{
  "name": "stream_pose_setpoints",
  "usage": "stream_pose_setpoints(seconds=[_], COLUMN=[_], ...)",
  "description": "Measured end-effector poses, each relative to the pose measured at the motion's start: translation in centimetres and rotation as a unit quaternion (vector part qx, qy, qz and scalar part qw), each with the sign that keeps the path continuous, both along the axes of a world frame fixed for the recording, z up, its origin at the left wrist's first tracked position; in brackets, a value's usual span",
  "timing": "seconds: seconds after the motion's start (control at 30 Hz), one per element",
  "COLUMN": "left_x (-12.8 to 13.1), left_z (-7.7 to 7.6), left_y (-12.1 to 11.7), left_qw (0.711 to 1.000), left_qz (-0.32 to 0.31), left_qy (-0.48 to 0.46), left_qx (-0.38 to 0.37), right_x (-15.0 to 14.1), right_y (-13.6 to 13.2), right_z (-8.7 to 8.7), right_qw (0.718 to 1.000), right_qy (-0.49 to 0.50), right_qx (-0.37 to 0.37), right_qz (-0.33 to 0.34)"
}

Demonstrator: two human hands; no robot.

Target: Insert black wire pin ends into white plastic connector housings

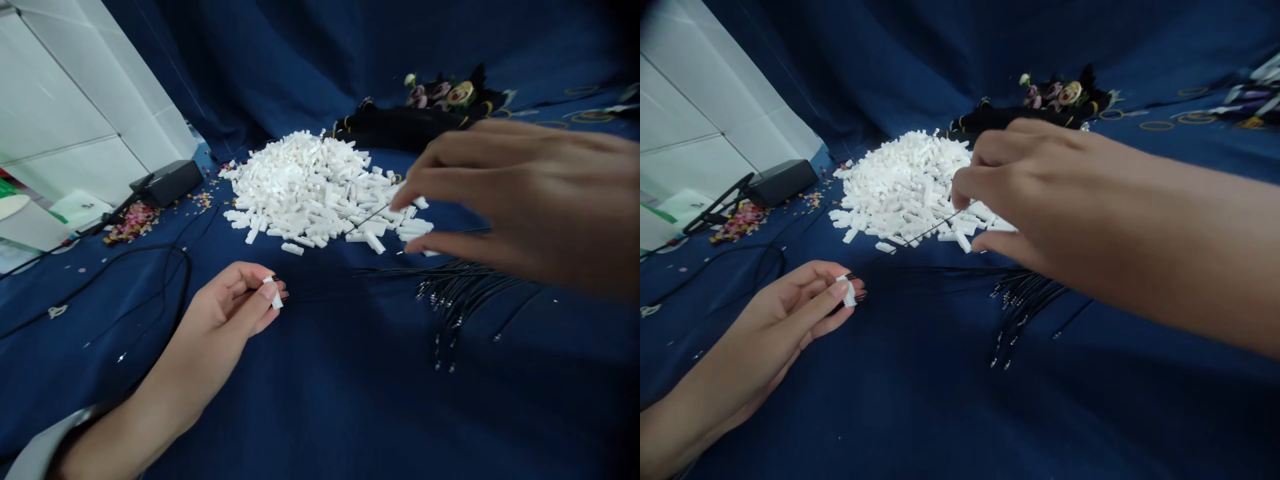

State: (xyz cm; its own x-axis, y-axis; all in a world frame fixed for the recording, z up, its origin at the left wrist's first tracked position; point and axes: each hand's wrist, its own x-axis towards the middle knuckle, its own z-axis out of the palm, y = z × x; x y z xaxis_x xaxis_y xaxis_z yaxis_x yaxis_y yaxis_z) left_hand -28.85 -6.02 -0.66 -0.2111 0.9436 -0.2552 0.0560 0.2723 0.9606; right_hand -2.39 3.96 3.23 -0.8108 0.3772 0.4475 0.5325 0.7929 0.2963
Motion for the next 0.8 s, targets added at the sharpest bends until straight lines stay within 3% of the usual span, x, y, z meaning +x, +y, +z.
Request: stream_pose_setpoints(seconds=[0.13, 0.23, 0.53, 0.8], left_x=[0.1, 0.1, 0.0, 0.0], left_z=[0.0, 0.0, 0.3, 0.1], left_y=[0.1, 0.2, 0.0, 0.1], left_qw=[1.0, 1.0, 0.999, 0.999], left_qz=[-0.001, -0.001, -0.035, -0.046], left_qy=[0.003, 0.003, 0.027, 0.015], left_qx=[-0.006, -0.011, -0.002, 0.002], right_x=[1.3, 1.6, 1.3, 1.5], right_y=[-1.3, -1.6, -1.2, -4.1], right_z=[-2.0, -3.2, -1.6, -3.6], right_qw=[0.975, 0.946, 0.934, 0.955], right_qy=[-0.019, -0.061, -0.074, 0.021], right_qx=[-0.195, -0.29, -0.333, -0.295], right_qz=[0.108, 0.132, 0.106, 0.01])
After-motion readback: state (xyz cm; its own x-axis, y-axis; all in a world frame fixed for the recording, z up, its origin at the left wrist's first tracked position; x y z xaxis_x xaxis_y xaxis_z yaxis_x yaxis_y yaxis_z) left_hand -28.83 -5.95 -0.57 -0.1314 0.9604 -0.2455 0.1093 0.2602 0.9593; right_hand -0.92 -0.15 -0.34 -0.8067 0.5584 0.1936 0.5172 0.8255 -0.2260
